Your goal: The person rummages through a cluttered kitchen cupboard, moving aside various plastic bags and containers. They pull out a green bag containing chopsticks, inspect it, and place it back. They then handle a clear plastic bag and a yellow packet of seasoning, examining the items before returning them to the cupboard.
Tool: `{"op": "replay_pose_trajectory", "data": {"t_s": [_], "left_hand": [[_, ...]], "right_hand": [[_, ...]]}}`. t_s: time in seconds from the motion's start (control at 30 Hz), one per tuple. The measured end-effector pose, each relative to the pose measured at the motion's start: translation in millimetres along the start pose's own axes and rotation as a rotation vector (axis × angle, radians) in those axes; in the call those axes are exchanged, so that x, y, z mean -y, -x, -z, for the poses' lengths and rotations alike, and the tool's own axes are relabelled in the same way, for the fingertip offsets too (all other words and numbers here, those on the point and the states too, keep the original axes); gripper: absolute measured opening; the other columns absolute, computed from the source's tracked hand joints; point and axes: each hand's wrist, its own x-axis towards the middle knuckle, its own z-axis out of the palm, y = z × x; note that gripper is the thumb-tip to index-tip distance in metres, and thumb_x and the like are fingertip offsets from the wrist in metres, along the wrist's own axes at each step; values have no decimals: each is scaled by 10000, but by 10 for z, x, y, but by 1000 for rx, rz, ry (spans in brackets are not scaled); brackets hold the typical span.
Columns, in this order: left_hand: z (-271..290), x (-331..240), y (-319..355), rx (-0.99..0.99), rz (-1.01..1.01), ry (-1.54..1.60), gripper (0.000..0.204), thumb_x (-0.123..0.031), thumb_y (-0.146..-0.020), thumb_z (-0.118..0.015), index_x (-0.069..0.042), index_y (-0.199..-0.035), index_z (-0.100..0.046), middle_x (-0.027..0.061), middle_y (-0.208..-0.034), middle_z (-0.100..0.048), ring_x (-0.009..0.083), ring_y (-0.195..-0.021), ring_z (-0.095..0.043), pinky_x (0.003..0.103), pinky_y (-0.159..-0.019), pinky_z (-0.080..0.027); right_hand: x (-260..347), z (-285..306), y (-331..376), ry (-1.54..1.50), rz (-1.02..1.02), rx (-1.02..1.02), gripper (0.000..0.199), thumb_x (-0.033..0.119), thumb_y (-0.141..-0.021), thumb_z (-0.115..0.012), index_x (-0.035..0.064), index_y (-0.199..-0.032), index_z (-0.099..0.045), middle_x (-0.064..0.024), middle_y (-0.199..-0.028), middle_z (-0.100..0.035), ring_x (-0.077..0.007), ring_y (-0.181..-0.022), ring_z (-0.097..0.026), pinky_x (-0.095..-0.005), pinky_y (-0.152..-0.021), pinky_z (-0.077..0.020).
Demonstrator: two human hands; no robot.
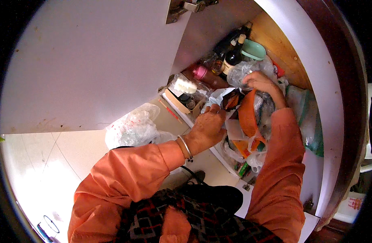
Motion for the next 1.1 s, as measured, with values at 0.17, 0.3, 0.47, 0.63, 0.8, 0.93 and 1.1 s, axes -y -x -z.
{"op": "replay_pose_trajectory", "data": {"t_s": [0.17,0.3,0.47,0.63,0.8,0.93,1.1], "left_hand": [[37,-177,84,93,33,-59,355,-182,-670,-647,5,-949,-530,173,-919,-520,328,-913,-506,403,-869,-385],[36,-167,178,176,-82,-252,307,-105,-605,-644,22,-878,-585,166,-901,-556,289,-867,-564,390,-679,-459],[-24,-102,283,354,-193,-410,183,-97,-619,-592,-16,-781,-623,151,-804,-579,272,-826,-555,401,-733,-426],[-99,-89,381,302,-246,-399,99,-90,-631,-615,-74,-723,-648,99,-755,-630,268,-723,-610,423,-615,-453],[63,-130,421,480,-112,-347,154,-84,-654,-622,-78,-804,-658,114,-814,-643,287,-771,-618,462,-641,-453],[20,-180,492,458,-62,-447,202,-108,-668,-620,-82,-864,-662,120,-863,-641,293,-842,-605,476,-675,-447],[185,-180,561,405,-256,-442,105,-89,-677,-554,-50,-719,-642,142,-712,-618,269,-648,-619,398,-499,-458]], "right_hand": [[-230,-56,27,458,-402,-572,370,107,-713,-555,-11,-1063,-537,-222,-944,-598,-319,-848,-600,-407,-724,-477],[284,-50,-22,510,-420,-718,272,148,-667,-628,13,-896,-568,-199,-789,-612,-353,-777,-601,-429,-690,-481],[1003,-657,-452,88,30,-449,402,152,-633,-652,114,-1027,-583,-119,-848,-630,-313,-808,-601,-384,-695,-470],[1096,-1641,-1086,168,301,-703,802,176,-618,-708,-35,-1274,-298,-233,-971,-580,-383,-919,-556,-404,-798,-451],[1348,-1602,-1152,88,-7,-472,623,148,-632,-660,7,-1186,-413,-223,-964,-582,-371,-907,-563,-437,-778,-446],[1121,-1578,-1139,-216,79,-779,420,171,-615,-640,28,-998,-544,-176,-889,-612,-334,-801,-594,-401,-720,-457],[1273,-1088,-645,-1083,112,-484,293,161,-711,-639,36,-972,-591,-65,-887,-631,-132,-737,-592,-253,-614,-460]]}}
